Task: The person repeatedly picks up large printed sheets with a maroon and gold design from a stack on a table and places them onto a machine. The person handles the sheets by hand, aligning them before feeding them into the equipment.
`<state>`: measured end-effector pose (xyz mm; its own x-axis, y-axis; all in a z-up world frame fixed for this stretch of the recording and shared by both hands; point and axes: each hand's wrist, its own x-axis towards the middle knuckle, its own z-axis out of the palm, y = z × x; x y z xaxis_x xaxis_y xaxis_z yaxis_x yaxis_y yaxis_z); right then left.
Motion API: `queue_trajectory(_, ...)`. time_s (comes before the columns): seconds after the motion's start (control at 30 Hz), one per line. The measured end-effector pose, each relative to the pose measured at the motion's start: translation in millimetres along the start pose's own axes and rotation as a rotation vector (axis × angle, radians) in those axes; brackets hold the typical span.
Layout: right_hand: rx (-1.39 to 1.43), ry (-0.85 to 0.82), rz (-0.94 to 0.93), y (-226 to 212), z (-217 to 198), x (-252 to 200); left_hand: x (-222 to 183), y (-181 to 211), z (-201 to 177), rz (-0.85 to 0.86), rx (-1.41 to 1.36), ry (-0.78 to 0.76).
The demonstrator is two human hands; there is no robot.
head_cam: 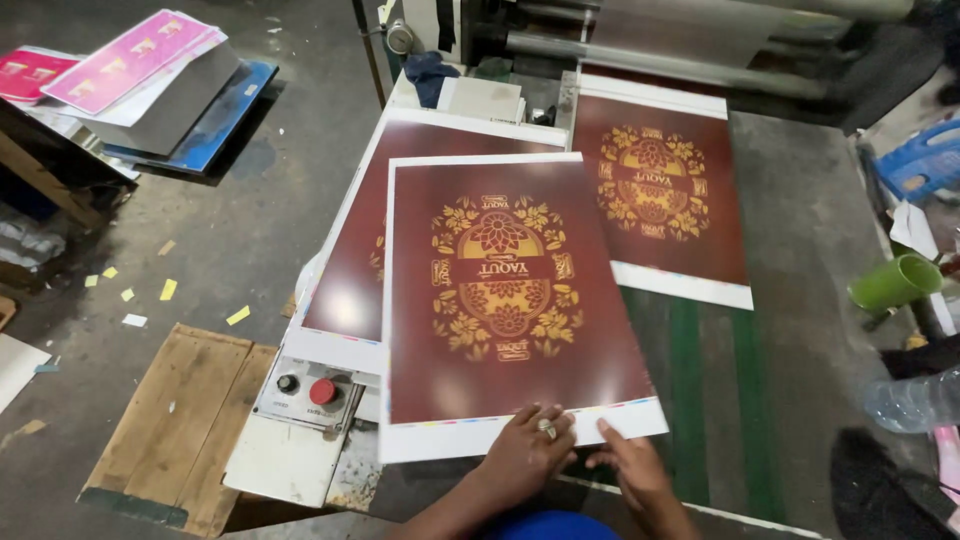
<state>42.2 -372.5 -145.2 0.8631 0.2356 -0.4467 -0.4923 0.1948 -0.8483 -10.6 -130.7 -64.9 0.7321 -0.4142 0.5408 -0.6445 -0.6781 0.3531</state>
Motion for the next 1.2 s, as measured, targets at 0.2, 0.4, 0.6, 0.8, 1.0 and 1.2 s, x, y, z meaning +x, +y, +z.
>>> queue_trajectory(0.2,0.091,0.286,-0.225,11.8,-74.4,-4.0,-14.2,-50.5,-13.9,-0.108,0.121,0.025)
queue_trajectory(0.4,0.063,0.541,-0.297,15.3,-143.3,-51.2,-33.2,-109.7,-70.8,-0.236,0.236,-0.131)
queue_trajectory(0.6,0.057,0.698,-0.328,15.2,-167.8,-91.9,-42.8,-128.3,-74.2,-0.322,0.425,-0.353)
queue_trajectory(0.8,-0.005,0.738,-0.32,38.2,-203.5,-111.0,-51.1,-134.0,-79.3,-0.179,0.485,-0.189)
queue_trajectory(1.0,0.008,0.708,-0.302,52.2,-197.7,-67.2,-55.4,-124.3,-80.5,-0.244,0.405,-0.094)
queue_trajectory(1.2,-0.087,0.753,-0.202,-13.7,-151.4,-17.9,-48.1,-112.7,-89.9,-0.234,0.388,-0.119)
